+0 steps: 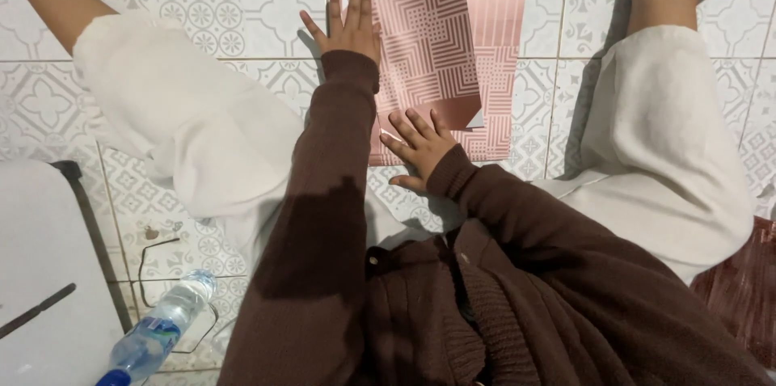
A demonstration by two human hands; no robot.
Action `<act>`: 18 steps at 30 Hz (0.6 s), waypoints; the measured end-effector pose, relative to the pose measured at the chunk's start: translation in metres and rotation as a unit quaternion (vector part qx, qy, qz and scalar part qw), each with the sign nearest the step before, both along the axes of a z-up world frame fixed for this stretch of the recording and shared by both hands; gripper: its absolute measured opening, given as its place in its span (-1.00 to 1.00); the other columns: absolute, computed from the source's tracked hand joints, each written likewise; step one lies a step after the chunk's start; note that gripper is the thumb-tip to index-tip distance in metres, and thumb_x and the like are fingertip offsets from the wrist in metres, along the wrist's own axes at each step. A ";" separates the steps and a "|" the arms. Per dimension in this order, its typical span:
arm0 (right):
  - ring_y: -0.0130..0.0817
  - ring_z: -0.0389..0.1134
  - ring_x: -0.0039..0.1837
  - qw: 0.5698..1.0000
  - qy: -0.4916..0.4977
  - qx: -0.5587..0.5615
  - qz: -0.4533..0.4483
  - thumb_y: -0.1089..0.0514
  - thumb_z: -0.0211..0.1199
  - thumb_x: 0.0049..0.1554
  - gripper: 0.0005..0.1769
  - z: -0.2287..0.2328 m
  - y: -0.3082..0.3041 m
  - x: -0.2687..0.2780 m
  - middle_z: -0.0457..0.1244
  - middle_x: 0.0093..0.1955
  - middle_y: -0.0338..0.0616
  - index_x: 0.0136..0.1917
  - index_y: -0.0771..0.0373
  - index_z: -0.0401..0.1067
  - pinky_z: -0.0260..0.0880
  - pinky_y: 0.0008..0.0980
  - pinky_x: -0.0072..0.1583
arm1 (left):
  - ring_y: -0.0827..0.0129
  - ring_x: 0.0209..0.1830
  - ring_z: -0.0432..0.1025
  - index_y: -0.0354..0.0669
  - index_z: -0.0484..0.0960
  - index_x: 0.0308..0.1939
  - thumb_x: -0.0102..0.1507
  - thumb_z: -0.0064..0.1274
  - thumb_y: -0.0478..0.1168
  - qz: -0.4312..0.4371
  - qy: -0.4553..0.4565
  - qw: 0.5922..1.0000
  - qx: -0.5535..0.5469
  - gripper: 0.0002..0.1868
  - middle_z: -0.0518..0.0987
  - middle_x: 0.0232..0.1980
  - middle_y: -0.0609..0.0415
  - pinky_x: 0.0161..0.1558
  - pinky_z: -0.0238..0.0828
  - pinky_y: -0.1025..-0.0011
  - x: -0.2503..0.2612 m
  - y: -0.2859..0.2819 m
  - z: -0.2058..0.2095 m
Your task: The person folds and assembles a decorative pink cardboard box while sitting on the floor.
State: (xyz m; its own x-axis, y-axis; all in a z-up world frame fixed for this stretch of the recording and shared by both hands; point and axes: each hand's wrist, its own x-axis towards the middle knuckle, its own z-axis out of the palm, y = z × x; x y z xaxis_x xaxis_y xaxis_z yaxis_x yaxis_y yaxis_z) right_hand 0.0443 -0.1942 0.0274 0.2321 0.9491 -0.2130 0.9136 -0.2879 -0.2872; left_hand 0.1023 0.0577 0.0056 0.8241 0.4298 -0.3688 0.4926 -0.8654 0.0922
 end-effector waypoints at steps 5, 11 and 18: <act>0.15 -0.33 0.69 0.999 0.009 -0.013 0.028 -0.65 -0.14 0.13 0.03 0.001 -0.001 0.007 -0.22 0.71 0.06 0.65 -0.06 -0.02 -0.46 0.40 0.51 | 0.22 0.64 -0.60 0.11 -0.28 0.68 0.55 -0.39 0.06 -0.004 0.007 1.000 -0.006 -0.31 -0.40 0.70 0.39 0.39 -0.71 -0.54 0.004 0.000 -0.010; -0.02 0.29 0.36 0.988 0.103 0.035 -0.109 -0.35 0.03 0.19 -0.38 0.035 0.040 0.032 0.42 0.21 -0.27 0.32 0.02 0.47 -0.01 0.24 0.46 | 0.12 0.63 -0.53 -0.18 0.06 0.59 0.36 -0.29 -0.15 -0.037 -0.034 0.997 0.051 -0.32 -0.05 0.68 0.04 0.29 -0.83 -0.60 0.019 -0.004 -0.014; 0.04 -0.21 0.69 0.997 0.011 0.035 -0.069 -0.25 -0.12 0.24 -0.15 -0.005 0.042 0.030 -0.10 0.68 0.07 0.61 0.33 -0.01 -0.43 0.37 0.53 | 0.18 0.63 -0.48 -0.08 0.00 0.61 0.47 -0.38 0.03 0.046 -0.076 0.996 0.020 -0.35 -0.07 0.68 0.18 0.39 -0.66 -0.52 0.012 -0.018 -0.017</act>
